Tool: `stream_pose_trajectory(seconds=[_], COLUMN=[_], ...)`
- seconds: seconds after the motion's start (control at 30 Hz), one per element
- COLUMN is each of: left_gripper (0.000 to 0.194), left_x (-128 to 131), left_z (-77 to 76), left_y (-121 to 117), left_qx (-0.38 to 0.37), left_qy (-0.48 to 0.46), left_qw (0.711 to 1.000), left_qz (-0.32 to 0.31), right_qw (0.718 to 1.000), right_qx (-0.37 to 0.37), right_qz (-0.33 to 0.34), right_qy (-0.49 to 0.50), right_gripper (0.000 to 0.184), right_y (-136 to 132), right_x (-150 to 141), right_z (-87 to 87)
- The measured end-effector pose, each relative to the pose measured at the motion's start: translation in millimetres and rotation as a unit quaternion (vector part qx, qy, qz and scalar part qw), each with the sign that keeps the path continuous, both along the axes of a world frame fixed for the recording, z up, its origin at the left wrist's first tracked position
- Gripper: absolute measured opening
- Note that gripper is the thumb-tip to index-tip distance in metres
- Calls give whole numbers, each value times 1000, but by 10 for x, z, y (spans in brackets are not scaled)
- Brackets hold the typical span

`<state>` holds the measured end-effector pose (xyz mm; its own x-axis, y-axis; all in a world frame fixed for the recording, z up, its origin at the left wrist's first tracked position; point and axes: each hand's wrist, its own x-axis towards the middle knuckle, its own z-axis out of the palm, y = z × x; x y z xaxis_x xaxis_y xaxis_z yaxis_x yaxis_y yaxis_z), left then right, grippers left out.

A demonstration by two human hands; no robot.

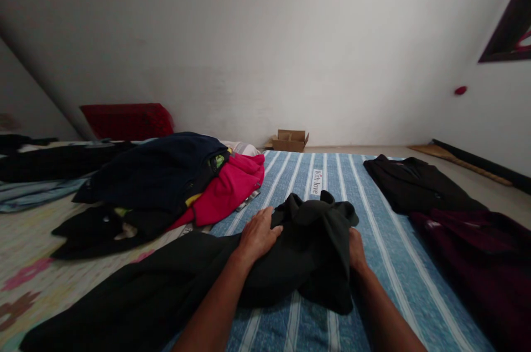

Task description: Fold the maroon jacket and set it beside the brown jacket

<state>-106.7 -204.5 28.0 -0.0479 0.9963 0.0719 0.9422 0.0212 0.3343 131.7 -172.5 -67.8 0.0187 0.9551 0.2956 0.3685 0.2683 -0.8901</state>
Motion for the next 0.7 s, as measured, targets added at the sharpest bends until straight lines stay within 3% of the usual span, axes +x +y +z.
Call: stream_pose_trajectory(seconds=[0.1, 0.3, 0.43, 0.6, 0.7], left_gripper=[51, 28, 19, 15, 16], left_x=[-4, -23, -114, -354, -495], left_z=[24, 105, 241, 442, 489], left_y=[42, 91, 49, -73, -165], left_qx=[-31, 6, 80, 218, 256], left_qy=[-10, 15, -38, -111, -141], left_qw=[999, 998, 992, 956, 939], left_qz=[19, 54, 90, 160, 180], right_qw=[994, 974, 970, 970, 967], right_qx=[-56, -102, -93, -57, -48], right_qz=[12, -48, -42, 7, 34], right_qy=[99, 195, 221, 236, 248], right_gripper=[32, 26, 26, 29, 34], right_y=[-35, -9, -25, -104, -155], right_x=[-18, 4, 61, 109, 113], right_z=[61, 90, 172, 375, 474])
